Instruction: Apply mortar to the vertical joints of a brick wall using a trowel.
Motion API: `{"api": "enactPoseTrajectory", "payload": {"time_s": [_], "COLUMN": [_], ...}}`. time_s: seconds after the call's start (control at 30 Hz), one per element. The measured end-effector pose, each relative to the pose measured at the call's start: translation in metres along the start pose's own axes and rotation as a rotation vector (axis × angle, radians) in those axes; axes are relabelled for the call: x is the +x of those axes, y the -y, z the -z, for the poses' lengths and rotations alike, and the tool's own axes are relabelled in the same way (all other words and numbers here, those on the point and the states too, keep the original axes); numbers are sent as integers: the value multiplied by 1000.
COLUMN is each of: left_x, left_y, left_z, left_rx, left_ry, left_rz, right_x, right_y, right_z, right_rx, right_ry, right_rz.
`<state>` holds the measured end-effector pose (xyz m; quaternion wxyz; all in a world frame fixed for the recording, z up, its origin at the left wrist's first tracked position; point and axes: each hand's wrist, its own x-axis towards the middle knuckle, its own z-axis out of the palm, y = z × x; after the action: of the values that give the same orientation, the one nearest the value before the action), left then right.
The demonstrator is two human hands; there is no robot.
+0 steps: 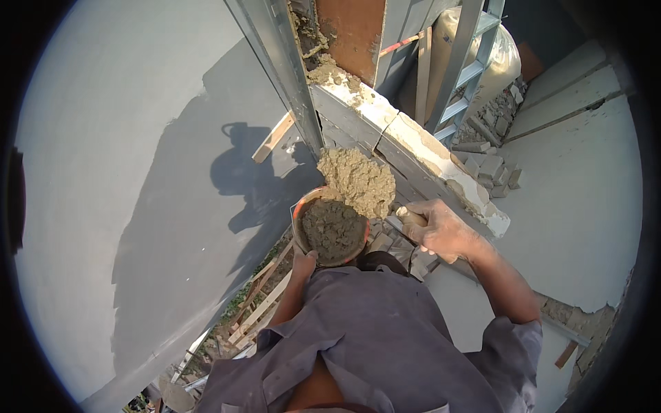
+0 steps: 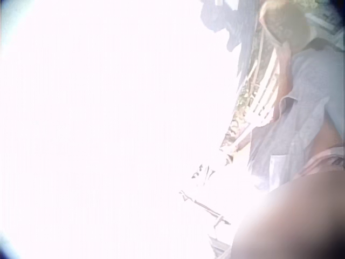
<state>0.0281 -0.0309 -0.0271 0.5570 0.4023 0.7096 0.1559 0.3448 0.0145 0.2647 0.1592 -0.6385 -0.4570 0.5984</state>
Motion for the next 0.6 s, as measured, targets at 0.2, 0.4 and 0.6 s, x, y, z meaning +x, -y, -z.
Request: {"api": "enactPoseTrajectory", "payload": {"time_s": [0.2, 0.4, 0.6], "left_x": [-7, 0, 2], "left_y": [-8, 12, 28], "left_z": [2, -6, -5], "left_rx": [53, 11, -5], "left_ry": [-28, -36, -81], "left_rz": [46, 37, -32], "right_x": [60, 191, 153], "right_y": [111, 155, 80], "right_z": [49, 22, 14], "right_rx": [-670, -834, -580], "right_ry": [-533, -935, -963], "right_rz": [431, 389, 589]}}
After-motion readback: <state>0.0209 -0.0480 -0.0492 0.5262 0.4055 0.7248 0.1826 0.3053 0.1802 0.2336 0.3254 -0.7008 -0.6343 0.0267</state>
